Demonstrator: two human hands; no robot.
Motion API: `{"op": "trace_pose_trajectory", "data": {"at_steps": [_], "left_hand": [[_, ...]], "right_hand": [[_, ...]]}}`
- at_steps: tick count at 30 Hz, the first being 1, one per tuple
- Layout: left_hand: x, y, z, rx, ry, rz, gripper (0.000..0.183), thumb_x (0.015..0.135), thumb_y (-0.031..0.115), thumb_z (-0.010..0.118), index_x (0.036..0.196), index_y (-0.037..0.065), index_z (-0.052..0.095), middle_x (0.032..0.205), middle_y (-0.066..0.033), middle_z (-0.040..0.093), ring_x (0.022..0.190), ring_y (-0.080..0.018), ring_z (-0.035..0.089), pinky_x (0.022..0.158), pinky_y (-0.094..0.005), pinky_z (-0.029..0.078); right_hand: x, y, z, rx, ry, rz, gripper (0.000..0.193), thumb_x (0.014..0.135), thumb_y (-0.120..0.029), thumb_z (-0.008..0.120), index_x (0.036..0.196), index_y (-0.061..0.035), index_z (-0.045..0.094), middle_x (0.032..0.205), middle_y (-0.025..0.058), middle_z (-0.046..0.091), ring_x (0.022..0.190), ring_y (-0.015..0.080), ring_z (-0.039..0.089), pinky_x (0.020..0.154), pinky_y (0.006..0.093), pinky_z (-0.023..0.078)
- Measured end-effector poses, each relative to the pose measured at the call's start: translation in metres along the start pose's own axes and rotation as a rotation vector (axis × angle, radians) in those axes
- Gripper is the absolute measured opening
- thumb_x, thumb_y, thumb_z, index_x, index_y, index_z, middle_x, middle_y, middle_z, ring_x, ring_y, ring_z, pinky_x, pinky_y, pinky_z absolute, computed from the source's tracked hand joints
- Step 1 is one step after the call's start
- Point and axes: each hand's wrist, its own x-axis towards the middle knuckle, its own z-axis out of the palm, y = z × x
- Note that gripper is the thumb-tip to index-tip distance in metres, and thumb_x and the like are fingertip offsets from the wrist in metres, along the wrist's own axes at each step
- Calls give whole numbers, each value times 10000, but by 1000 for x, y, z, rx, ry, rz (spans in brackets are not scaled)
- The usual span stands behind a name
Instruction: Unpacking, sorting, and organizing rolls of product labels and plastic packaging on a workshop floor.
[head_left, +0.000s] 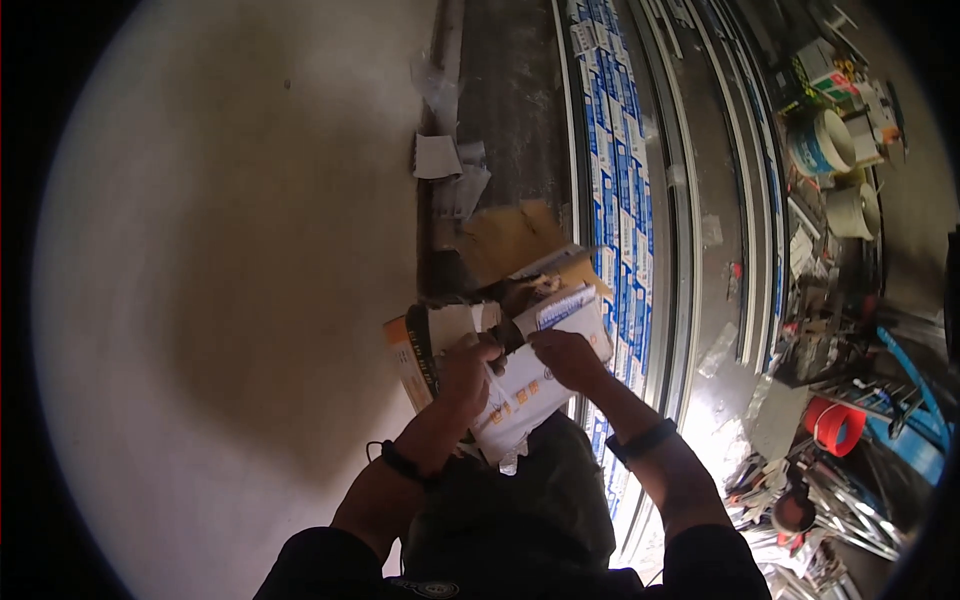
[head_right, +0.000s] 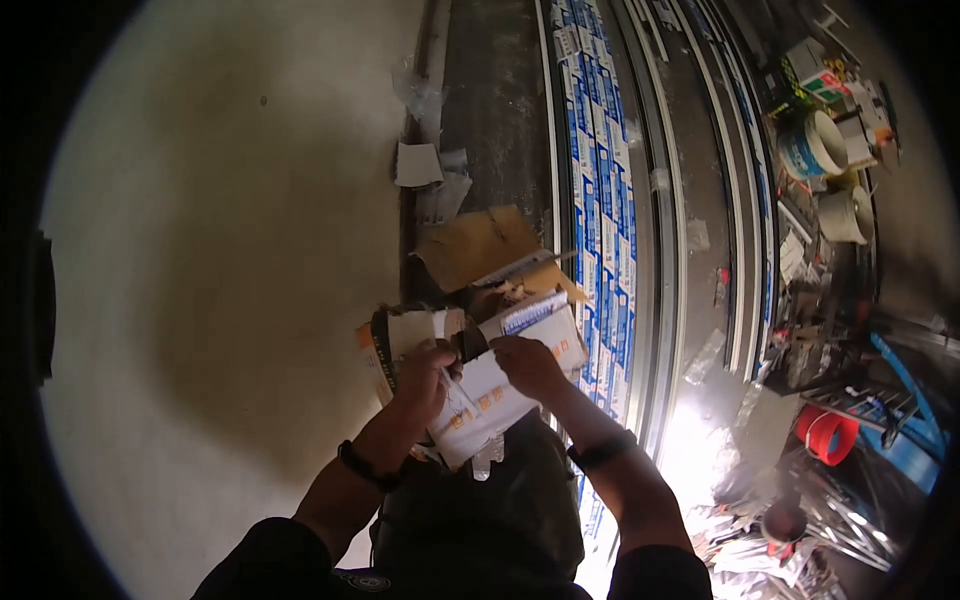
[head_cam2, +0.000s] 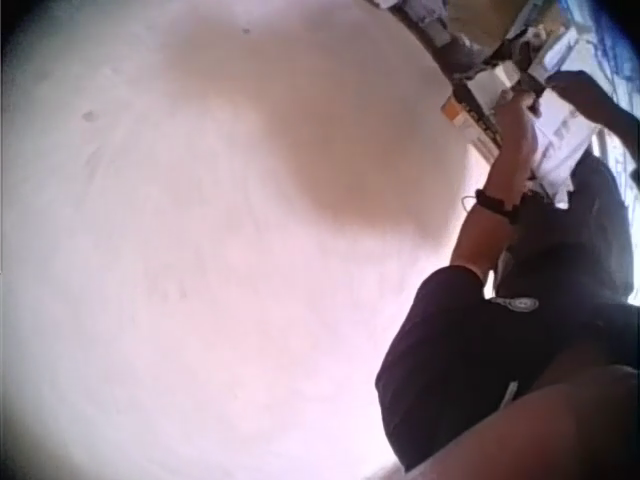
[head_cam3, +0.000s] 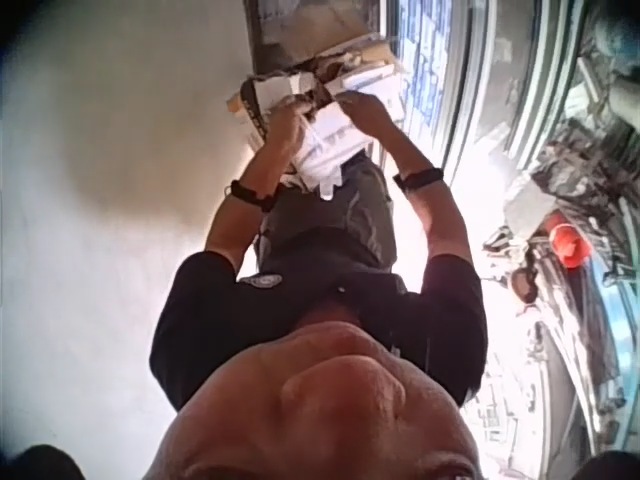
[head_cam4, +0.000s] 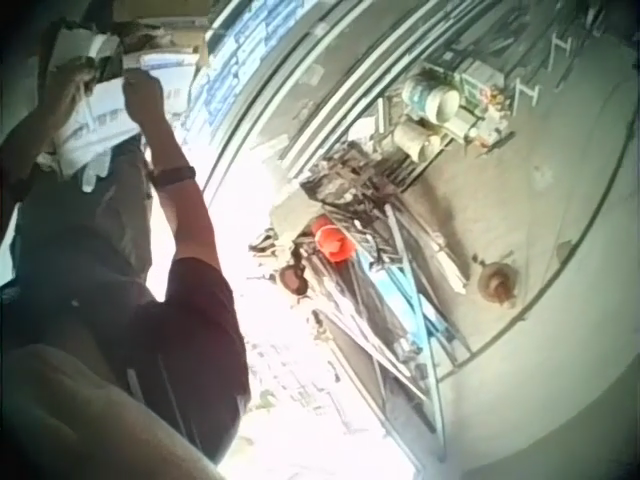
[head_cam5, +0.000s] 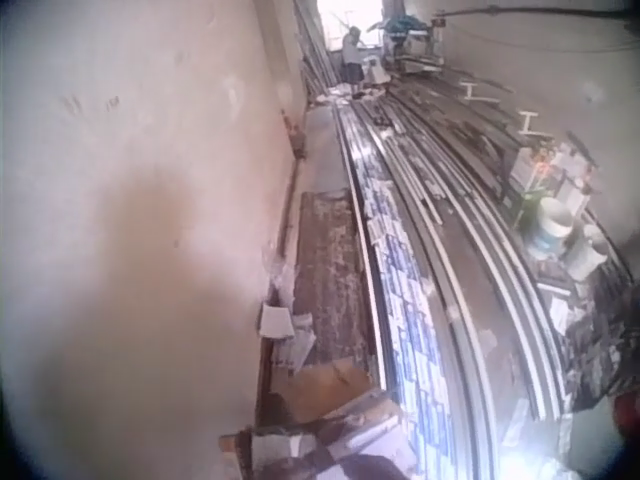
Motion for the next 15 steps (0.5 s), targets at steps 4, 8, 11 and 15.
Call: {"op": "trace_pose_trajectory", "data": {"at_steps": [4,8,11,15], "left_hand": [[31,20,6,-162,113,-13,53,729,44,555,761,11,529,650,-98,530,562,-212,503,558,-324,431],[91,-8,-92,96,146,258,85,753,87,560,735,4,551,634,-111,546,533,-217,518,551,-346,453],[97,17,-78,-171,151,-25,94,774,91,548,732,7,551,632,-106,546,543,-214,532,558,-346,462],[138,59,-79,-250,230,-161,70,786,72,544,742,17,542,642,-97,545,562,-212,543,557,-338,461]], "right_hand": [[48,-4,-53,89,66,144,226,855,-167,535,1027,-63,637,969,144,658,886,303,631,793,385,501],[120,-20,-88,60,48,59,251,862,-185,532,1061,-56,614,881,178,657,830,343,631,750,424,500],[145,17,-106,-201,-27,74,256,867,-191,515,1074,-76,613,925,173,658,862,348,631,773,429,503],[249,9,-135,-437,-272,197,325,865,-240,500,1147,-99,579,1050,158,639,965,334,616,835,421,496]]}}
